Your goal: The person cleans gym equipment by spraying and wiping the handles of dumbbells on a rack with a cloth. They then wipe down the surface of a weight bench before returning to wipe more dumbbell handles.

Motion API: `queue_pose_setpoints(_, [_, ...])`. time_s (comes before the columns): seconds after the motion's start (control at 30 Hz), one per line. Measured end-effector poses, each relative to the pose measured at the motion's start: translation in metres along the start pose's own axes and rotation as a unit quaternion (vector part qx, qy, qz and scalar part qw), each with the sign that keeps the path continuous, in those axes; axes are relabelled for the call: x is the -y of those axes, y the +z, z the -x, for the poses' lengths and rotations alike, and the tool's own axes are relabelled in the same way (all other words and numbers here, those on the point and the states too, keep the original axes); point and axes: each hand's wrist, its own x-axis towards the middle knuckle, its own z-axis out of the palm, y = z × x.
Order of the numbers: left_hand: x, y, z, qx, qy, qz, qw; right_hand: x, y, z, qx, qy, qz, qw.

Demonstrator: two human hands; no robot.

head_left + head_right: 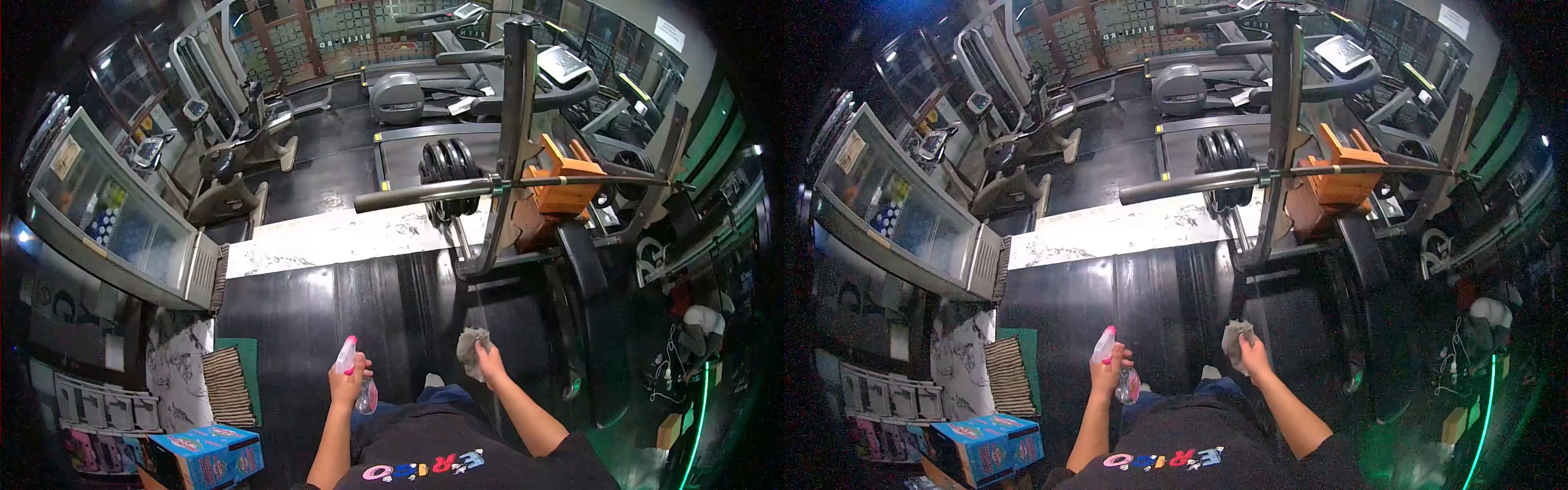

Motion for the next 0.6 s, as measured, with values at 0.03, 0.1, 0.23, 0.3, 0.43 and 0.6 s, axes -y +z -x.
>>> queue_pose_setpoints(0.03, [-0.003,0.008,-0.012,0.002,0.025,0.006,1.000,0.011,-0.004,-0.012,-0.003,0.000,0.001,1.000])
queue_pose_setpoints(0.1, [-0.018,0.018,-0.036,0.004,0.030,-0.005,1.000,0.030,-0.005,-0.034,-0.001,-0.021,0.027,0.999])
queue_pose_setpoints(0.23, [-0.045,0.032,-0.089,0.025,0.072,0.011,0.997,0.048,0.008,-0.053,-0.009,-0.039,0.009,0.999])
queue_pose_setpoints(0.3, [-0.055,0.032,-0.120,0.025,0.086,-0.018,0.996,0.054,0.020,-0.051,-0.008,-0.038,-0.021,0.999])
queue_pose_setpoints(0.43, [-0.065,0.053,-0.181,-0.021,0.075,0.060,0.995,0.047,0.031,-0.041,0.023,0.001,0.088,0.996])
queue_pose_setpoints(0.6, [-0.078,0.055,-0.232,0.054,0.032,-0.038,0.997,0.015,0.045,-0.063,-0.020,0.009,0.024,0.999])
